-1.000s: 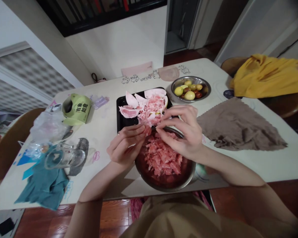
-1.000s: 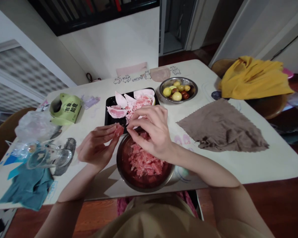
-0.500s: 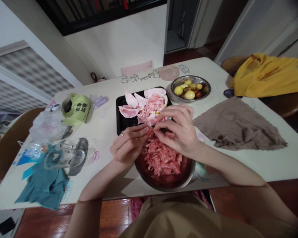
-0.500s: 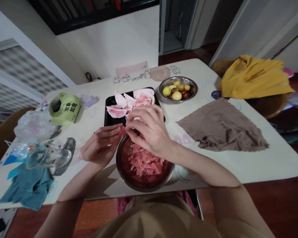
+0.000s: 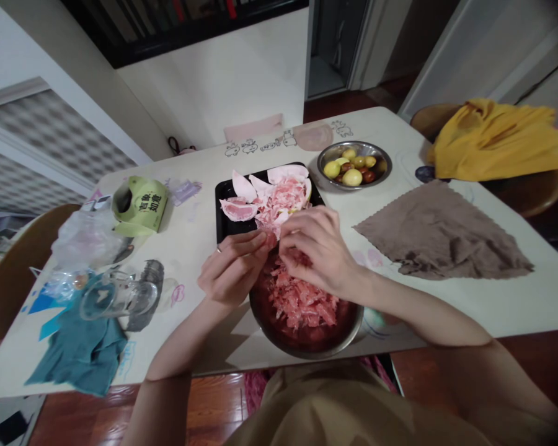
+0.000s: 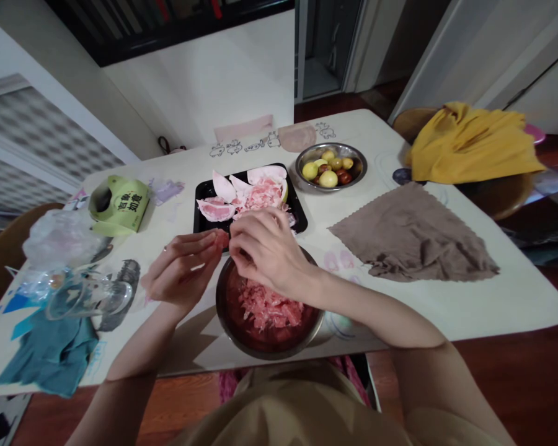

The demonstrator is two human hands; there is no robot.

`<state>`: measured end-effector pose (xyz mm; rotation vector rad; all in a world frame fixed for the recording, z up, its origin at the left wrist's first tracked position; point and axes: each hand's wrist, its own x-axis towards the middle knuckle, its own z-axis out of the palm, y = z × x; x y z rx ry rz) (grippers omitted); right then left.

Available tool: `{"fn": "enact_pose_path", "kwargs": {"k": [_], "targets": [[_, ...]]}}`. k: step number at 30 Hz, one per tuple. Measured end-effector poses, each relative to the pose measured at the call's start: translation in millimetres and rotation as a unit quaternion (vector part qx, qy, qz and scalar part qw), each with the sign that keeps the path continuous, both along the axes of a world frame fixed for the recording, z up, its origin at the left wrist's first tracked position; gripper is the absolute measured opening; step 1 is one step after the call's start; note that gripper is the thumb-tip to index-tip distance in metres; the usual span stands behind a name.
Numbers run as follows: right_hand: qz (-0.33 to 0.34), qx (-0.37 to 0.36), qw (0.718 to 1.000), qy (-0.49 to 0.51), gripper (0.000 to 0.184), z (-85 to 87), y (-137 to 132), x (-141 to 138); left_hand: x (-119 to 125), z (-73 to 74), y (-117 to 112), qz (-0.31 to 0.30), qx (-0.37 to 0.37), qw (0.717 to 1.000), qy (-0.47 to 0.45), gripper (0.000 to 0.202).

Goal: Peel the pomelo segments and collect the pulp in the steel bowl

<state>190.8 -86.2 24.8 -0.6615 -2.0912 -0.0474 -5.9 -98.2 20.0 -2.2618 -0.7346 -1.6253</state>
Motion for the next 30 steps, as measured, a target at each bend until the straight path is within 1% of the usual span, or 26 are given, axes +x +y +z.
{"fn": "enact_pose_path", "kwargs": {"k": [2, 4, 7, 9, 11, 13, 19, 24, 30], "targets": [[0.013, -0.012, 1.0, 0.012, 0.007, -1.4, -3.7, -2.6, -1.4, 4.6, 0.5, 0.009, 0.005, 1.0, -0.01, 0.031], [0.014, -0.034, 0.998, 0.048, 0.006, -1.0, -6.1, -2.9, -2.2, 6.2, -0.9, 0.006, -0.016, 1.0, -0.024, 0.031], [0.005, -0.054, 0.994, 0.099, 0.005, 2.1, -6.9, -0.3, -2.2, 2.5, -4.7, -0.02, -0.1, 0.993, -0.055, 0.031], [-0.001, -0.061, 0.991, 0.115, 0.006, 4.2, -6.1, 1.5, -1.3, -1.3, -6.9, -0.038, -0.153, 0.984, -0.079, 0.029], [-0.005, -0.068, 0.99, 0.124, 0.008, 5.5, -5.1, 2.5, 0.0, -3.7, -8.4, -0.048, -0.182, 0.977, -0.098, 0.025], [-0.01, -0.071, 0.99, 0.126, 0.008, 6.1, -4.3, 3.0, 1.4, -4.4, -9.1, -0.056, -0.194, 0.973, -0.108, 0.023], [-0.012, -0.073, 0.992, 0.104, 0.007, 7.4, -2.7, 5.1, 4.6, -4.4, -7.9, -0.071, -0.173, 0.976, -0.111, 0.025], [0.008, -0.091, 0.993, 0.069, 0.005, 6.2, 1.0, 7.2, 3.9, -5.2, -6.1, -0.085, -0.144, 0.983, -0.079, 0.027], [0.02, -0.094, 0.994, 0.057, 0.004, 3.3, 3.0, 6.1, 0.5, 0.2, -7.0, -0.06, -0.114, 0.991, -0.019, 0.025]]}}
